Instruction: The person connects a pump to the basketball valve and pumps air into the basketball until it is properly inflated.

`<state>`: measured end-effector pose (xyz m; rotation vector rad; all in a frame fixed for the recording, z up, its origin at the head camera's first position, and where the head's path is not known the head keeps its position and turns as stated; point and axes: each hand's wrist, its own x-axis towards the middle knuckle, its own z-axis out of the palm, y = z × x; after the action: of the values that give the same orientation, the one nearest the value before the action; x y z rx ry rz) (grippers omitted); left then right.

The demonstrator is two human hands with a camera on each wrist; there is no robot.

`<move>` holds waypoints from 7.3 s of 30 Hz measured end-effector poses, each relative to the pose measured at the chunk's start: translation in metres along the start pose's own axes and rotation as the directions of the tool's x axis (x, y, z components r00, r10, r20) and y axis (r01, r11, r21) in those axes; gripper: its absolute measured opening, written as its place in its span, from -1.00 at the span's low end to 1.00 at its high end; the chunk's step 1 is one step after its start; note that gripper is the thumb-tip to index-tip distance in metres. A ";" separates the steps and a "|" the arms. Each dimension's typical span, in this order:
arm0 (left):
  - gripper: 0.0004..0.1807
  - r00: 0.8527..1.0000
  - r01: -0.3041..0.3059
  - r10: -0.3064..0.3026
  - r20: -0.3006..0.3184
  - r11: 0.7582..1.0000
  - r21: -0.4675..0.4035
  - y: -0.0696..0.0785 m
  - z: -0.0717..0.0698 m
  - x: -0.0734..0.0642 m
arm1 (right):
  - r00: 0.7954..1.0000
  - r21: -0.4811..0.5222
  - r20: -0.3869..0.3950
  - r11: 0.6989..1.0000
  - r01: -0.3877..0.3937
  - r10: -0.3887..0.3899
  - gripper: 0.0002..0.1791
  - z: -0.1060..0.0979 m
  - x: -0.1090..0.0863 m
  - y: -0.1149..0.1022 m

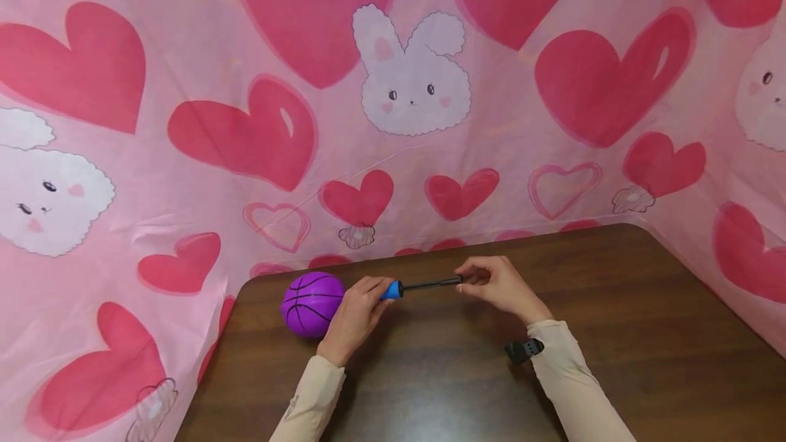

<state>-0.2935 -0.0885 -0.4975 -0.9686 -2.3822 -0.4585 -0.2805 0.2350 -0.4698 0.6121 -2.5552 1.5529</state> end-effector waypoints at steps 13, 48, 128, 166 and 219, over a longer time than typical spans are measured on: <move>-0.62 1.000 0.010 -0.010 -0.007 1.000 -0.018 0.001 0.000 -0.001 | 1.000 0.002 -0.017 1.000 0.001 0.000 -0.73 0.002 0.000 0.001; -0.63 0.999 0.014 -0.013 -0.050 1.000 0.020 0.002 -0.005 0.005 | 0.997 0.042 0.009 0.996 0.072 -0.073 -0.73 0.076 0.047 -0.016; -0.73 0.981 0.156 -0.153 -0.117 0.988 0.019 -0.027 -0.035 -0.002 | 0.958 0.066 0.272 0.991 -0.113 0.091 -0.59 0.066 0.033 0.020; -0.74 0.976 0.184 -0.184 -0.113 0.983 -0.007 -0.026 -0.035 -0.002 | 0.972 -0.043 0.230 0.998 -0.037 0.046 -0.59 0.087 0.042 0.008; -0.37 0.951 0.307 -0.309 -0.019 0.949 -0.069 -0.064 -0.059 -0.043 | 0.953 -0.334 0.302 0.935 0.119 -0.014 -0.67 0.134 0.079 -0.019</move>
<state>-0.2935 -0.1848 -0.4819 -0.6090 -2.5141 -0.6649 -0.3280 0.0882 -0.4963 0.9315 -2.8887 1.0078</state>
